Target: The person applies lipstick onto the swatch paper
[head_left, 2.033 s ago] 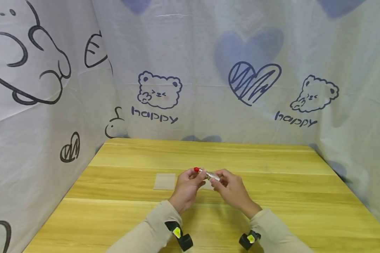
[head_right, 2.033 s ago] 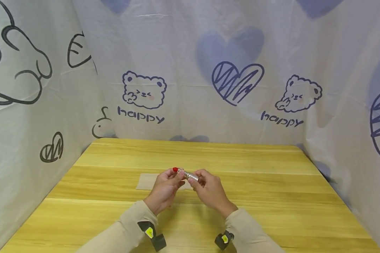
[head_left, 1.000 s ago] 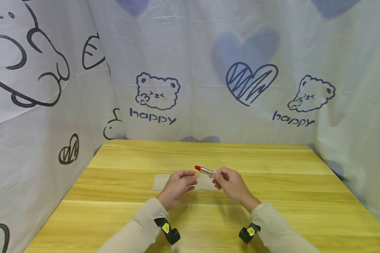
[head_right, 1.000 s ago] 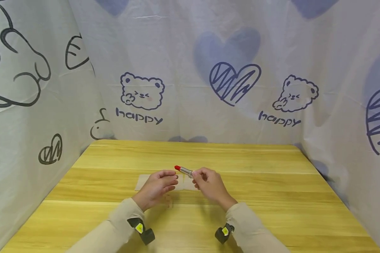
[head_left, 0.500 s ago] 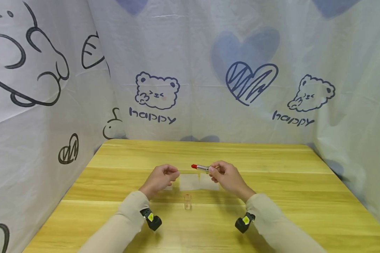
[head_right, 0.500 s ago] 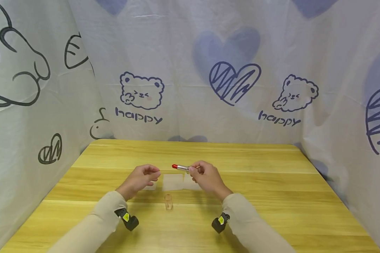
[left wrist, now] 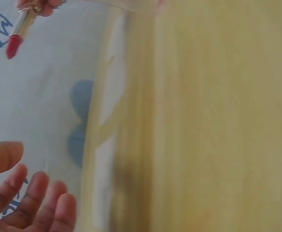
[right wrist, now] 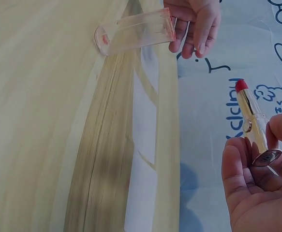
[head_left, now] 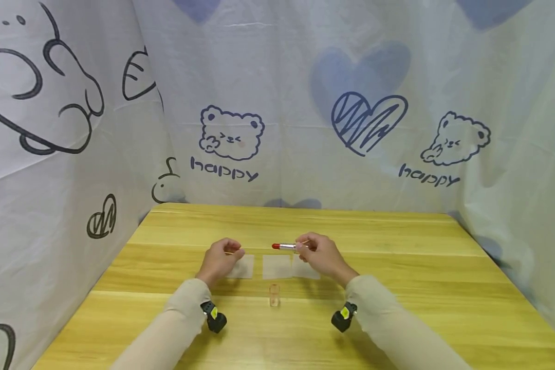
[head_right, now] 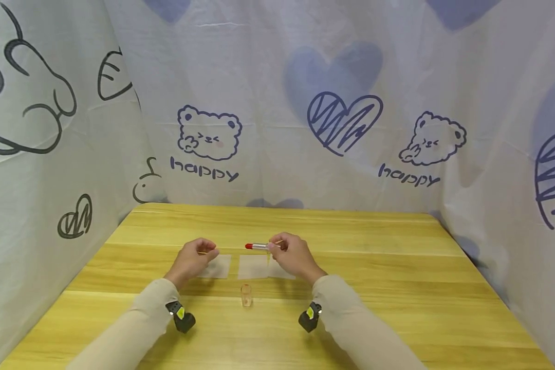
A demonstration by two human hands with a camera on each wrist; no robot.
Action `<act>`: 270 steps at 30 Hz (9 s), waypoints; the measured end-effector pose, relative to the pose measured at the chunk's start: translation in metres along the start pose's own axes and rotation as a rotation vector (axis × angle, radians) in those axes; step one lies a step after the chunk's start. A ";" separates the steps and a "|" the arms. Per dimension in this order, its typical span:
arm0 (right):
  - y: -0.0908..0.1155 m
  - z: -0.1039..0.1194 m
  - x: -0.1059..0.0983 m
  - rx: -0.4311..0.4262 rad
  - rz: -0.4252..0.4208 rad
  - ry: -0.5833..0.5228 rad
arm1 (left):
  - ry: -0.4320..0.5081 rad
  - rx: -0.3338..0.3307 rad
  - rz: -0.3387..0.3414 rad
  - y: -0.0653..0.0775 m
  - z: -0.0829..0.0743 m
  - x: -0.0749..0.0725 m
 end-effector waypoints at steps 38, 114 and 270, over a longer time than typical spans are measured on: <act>-0.022 -0.010 0.034 -0.019 0.055 0.053 | -0.761 0.329 0.239 -0.013 0.011 0.009; -0.059 -0.019 0.105 -0.162 0.224 0.367 | -0.751 0.213 0.358 -0.032 0.023 -0.001; -0.046 -0.039 0.013 -0.124 0.149 0.309 | -0.594 0.382 0.319 -0.032 -0.028 0.049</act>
Point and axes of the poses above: each hand's wrist, its own y-axis away from the middle knuckle, its own x-axis out of the palm, z = x × y, the point moved 7 cm from there along -y, towards the middle knuckle, and after that the axes turned 13 degrees about -y, right-handed, at the moved point
